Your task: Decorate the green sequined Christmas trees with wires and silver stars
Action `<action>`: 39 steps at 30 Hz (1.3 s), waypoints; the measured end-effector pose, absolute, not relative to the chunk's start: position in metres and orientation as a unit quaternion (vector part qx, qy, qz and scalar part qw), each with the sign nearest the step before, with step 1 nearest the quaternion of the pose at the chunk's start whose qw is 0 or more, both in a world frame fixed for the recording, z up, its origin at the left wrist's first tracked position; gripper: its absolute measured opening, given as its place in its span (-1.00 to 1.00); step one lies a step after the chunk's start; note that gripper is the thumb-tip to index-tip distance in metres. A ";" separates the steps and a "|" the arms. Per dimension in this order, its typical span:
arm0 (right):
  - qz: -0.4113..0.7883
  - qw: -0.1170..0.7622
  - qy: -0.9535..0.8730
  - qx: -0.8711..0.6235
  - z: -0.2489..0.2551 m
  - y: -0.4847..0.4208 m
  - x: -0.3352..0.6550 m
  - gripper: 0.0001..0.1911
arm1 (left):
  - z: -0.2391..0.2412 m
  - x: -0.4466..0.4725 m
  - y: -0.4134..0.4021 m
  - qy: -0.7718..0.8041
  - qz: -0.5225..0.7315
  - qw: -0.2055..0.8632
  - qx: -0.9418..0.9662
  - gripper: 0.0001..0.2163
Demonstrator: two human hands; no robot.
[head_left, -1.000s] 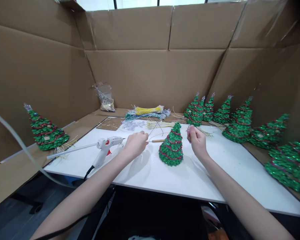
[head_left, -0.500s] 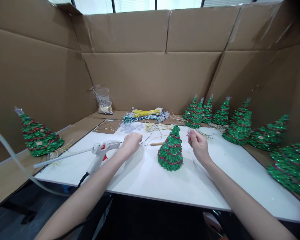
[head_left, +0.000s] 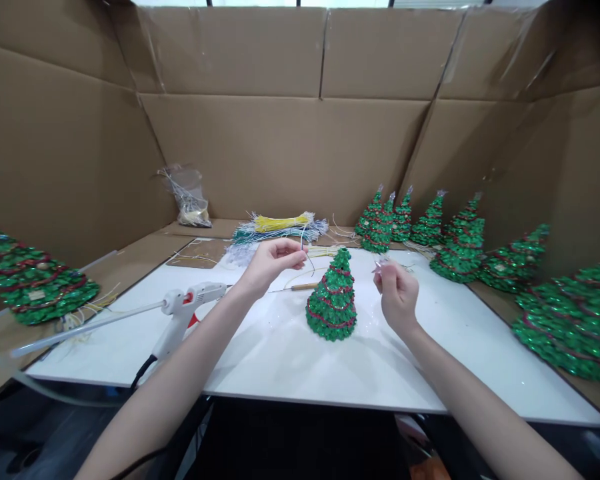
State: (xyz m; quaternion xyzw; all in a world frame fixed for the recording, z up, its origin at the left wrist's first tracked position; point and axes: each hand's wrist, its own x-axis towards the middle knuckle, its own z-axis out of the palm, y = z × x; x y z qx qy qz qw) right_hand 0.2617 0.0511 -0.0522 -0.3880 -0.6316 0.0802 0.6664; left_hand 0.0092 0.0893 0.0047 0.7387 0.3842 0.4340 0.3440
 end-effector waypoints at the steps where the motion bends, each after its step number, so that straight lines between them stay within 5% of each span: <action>1: 0.067 0.666 -0.641 -0.376 -0.053 0.049 0.260 -0.53 | 0.005 0.011 0.085 0.365 0.446 0.365 0.731 -0.75; 7: 0.017 0.646 -0.711 -0.279 -0.053 0.033 0.244 -0.52 | 0.010 0.017 0.065 0.220 0.492 0.559 0.630 -0.82; 14: -0.020 0.559 -0.812 -0.166 -0.044 0.018 0.230 -0.62 | 0.010 0.020 0.045 0.148 0.444 0.620 0.630 -0.86; 39: 0.080 0.546 -0.818 -0.164 -0.055 0.018 0.230 -0.61 | -0.001 0.033 0.040 0.167 0.457 0.585 0.649 -0.90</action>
